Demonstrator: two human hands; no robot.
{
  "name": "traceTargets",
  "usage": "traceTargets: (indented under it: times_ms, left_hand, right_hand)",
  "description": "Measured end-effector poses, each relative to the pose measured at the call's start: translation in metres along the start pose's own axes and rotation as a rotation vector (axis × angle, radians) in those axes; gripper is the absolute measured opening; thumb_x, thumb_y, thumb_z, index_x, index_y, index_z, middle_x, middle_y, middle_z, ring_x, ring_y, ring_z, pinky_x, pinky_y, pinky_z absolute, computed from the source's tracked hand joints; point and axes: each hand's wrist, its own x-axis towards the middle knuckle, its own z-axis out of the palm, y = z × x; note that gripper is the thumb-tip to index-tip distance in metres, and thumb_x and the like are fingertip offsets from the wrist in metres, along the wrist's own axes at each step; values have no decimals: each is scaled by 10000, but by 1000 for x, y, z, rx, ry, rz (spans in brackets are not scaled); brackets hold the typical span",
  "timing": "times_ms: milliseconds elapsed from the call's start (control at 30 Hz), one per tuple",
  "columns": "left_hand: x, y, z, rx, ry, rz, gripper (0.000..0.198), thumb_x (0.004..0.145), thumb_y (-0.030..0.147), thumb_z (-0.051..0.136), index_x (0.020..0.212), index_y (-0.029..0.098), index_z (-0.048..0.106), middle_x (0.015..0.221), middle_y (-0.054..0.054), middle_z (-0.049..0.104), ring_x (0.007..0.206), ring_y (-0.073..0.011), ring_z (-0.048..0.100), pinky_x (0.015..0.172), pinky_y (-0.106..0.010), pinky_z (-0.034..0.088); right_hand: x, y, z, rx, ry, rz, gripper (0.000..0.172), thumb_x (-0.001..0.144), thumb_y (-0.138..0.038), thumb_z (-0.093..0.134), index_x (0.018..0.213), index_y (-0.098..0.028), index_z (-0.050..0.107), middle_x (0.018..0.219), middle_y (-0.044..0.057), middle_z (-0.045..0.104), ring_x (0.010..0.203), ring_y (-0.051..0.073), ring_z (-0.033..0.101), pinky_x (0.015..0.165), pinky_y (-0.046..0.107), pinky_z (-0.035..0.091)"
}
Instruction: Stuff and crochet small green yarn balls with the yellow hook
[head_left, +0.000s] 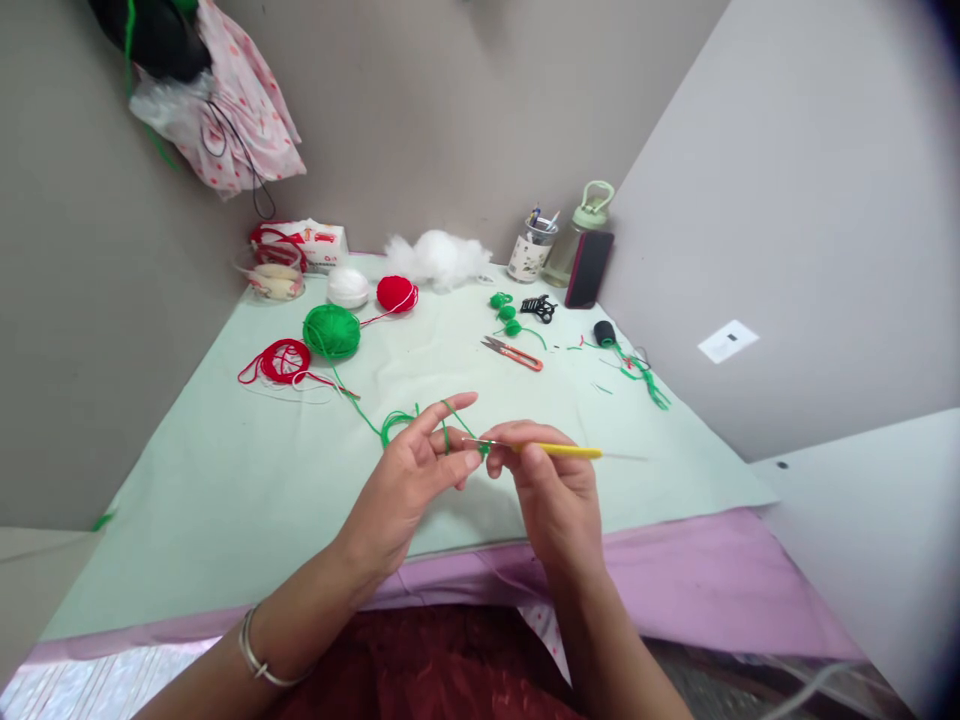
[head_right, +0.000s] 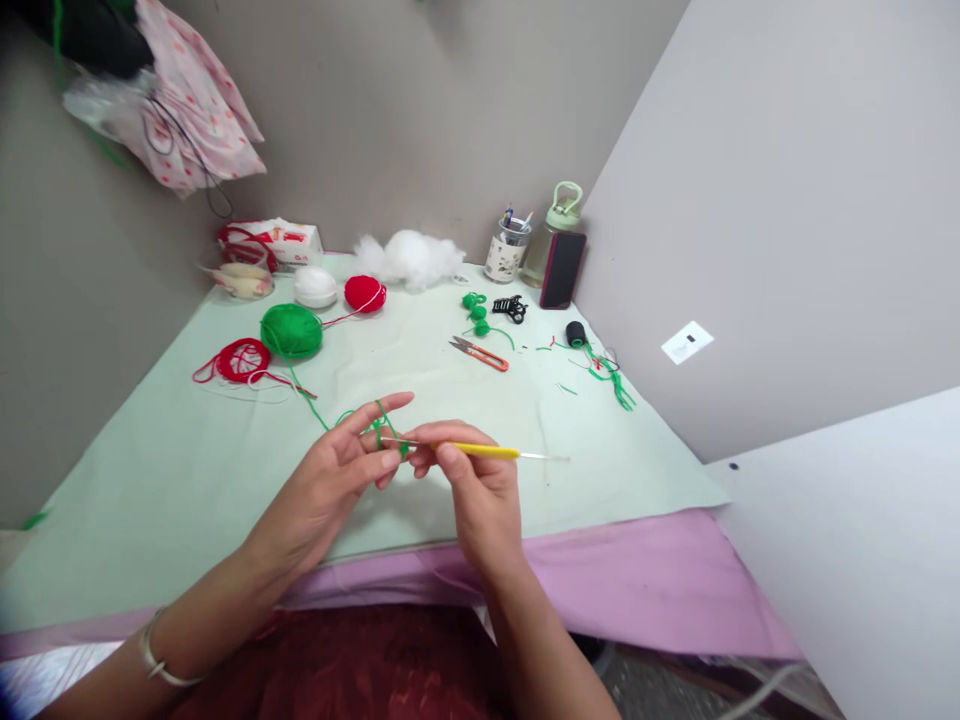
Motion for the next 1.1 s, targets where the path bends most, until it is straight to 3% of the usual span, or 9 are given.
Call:
traceTargets:
  times_ms: [133,233,500,667,733,833,900,967,1100]
  left_hand:
    - [1,2,-3,23,-12,4,540,827,267,841,1346,224,702,815,22,645,717,-130,495,767,-303,402]
    - [2,4,-6,67,-16,42,505,851,269,824,1340,234,705,803,33,633,724,-130,504,775,-298,410]
    - [1,3,-1,274,101,167,497,868,245,805,1348,224,678,809,35,656,831,-162,602,892,-312,463]
    - [-2,-2,3,47,47,32,643,774,261,900,1371,214,664,812,33,681,779,-135,594,800,-275,478]
    - [-1,-3,2,-126,-9,-86,662,738,308,936,1343,196,691,805,25,677,736,-114,568,769,-262,480]
    - [2,-1,0,-287,-27,-177,581,720,304,952,1247,166,752,741,43,617,668,-80,508,868,-297,520]
    - [3,0,-1,-286,-4,-143,510,736,266,935,1209,167,773,733,51,602,652,-71,487,949,-338,525]
    - [3,0,0,-212,26,-81,471,762,247,908,1210,185,776,779,35,635,689,-83,513,915,-314,517]
    - [-1,-3,2,-67,26,3,457,793,228,878,1237,218,767,874,-3,684,812,-127,575,732,-249,459]
  right_hand:
    - [3,-6,-3,36,-6,11,230,1040,-383,641,953,-221,779,912,49,796,674,156,707,656,317,603]
    - [1,-13,-6,-96,-50,-58,248,1090,-329,547,1000,-230,755,944,44,792,714,162,737,692,329,621]
    - [-6,-15,-10,-803,-215,-601,287,1037,-132,527,1255,-256,665,1035,91,800,915,224,775,756,366,647]
    - [-13,-3,-9,-1016,-175,-765,495,980,-66,593,1410,-304,649,1102,99,781,964,239,778,763,372,661]
    - [-16,-2,-9,-1000,-146,-746,531,975,-61,613,1418,-349,663,1162,90,759,1021,244,769,796,381,662]
    - [-16,-6,-7,-748,-57,-548,390,1009,-103,595,1289,-331,742,1101,78,752,981,230,746,797,381,645]
    - [-13,-10,-4,-503,0,-387,283,1046,-150,555,1143,-292,781,948,58,744,865,210,718,754,372,617]
    - [-8,-11,0,-302,18,-277,254,1066,-193,547,1049,-273,788,851,36,719,754,188,681,706,360,589]
    - [-3,-10,6,-245,-1,-228,209,1044,-209,613,1043,-277,811,983,57,774,830,194,707,715,345,596]
